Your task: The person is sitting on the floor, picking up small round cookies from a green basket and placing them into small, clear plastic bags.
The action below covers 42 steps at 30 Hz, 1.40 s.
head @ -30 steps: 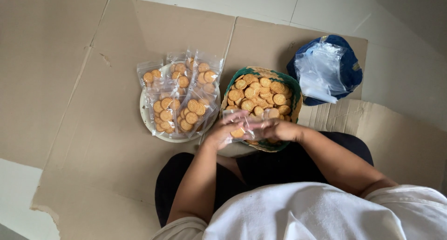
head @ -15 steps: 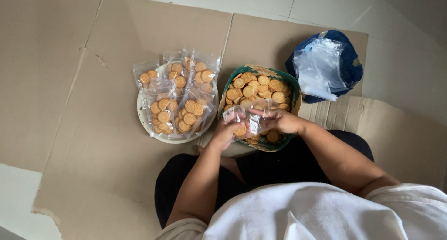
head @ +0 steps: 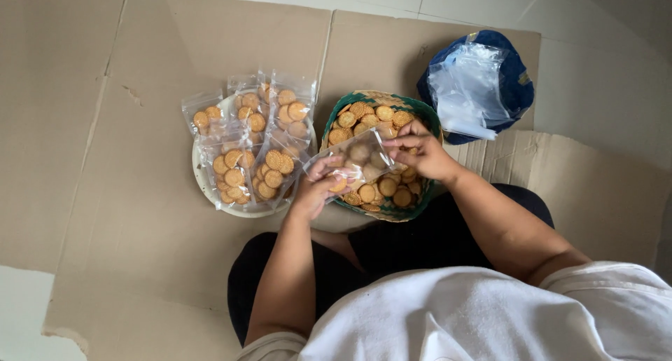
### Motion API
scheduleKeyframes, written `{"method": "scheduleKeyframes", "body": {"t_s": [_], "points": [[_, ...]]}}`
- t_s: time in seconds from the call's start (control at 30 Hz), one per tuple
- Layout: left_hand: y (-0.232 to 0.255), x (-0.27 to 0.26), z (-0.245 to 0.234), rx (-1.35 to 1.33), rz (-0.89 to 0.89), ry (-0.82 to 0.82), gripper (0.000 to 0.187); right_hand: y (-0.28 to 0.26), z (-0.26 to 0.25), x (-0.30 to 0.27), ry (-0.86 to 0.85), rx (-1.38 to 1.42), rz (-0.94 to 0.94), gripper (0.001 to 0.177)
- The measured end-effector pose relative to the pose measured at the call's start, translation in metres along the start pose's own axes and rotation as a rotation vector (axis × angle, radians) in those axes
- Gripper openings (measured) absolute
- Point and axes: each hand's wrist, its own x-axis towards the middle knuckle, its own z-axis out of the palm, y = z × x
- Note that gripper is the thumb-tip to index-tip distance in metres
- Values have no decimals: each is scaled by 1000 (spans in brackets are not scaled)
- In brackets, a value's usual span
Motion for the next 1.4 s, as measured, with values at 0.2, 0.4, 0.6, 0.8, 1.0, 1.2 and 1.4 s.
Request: {"method": "scheduleKeyframes", "body": {"t_s": [0.2,0.4,0.6,0.8,1.0,1.2,1.4], "points": [[-4,-1,11,1,-45,-44,54,-17,3,1,76,-161,48,18],[-13,0,1,16,-91,-86,54,-46,15,0,-19,243,492,31],[6,-1,-3,-41,-41,-2,63,-30,18,-11,-41,432,518,13],[6,-5,-4,99,-28,-53,52,-35,12,-8,-43,484,499,9],[21,-19,22,-68,23,-38,66,-53,-23,5,-82,340,388,9],[44,-43,39,-155,-76,-387,120,-115,-61,20,-308,180,404,10],[56,-84,99,93,-31,-390,102,-231,-54,56,-784,-276,329,19]]}}
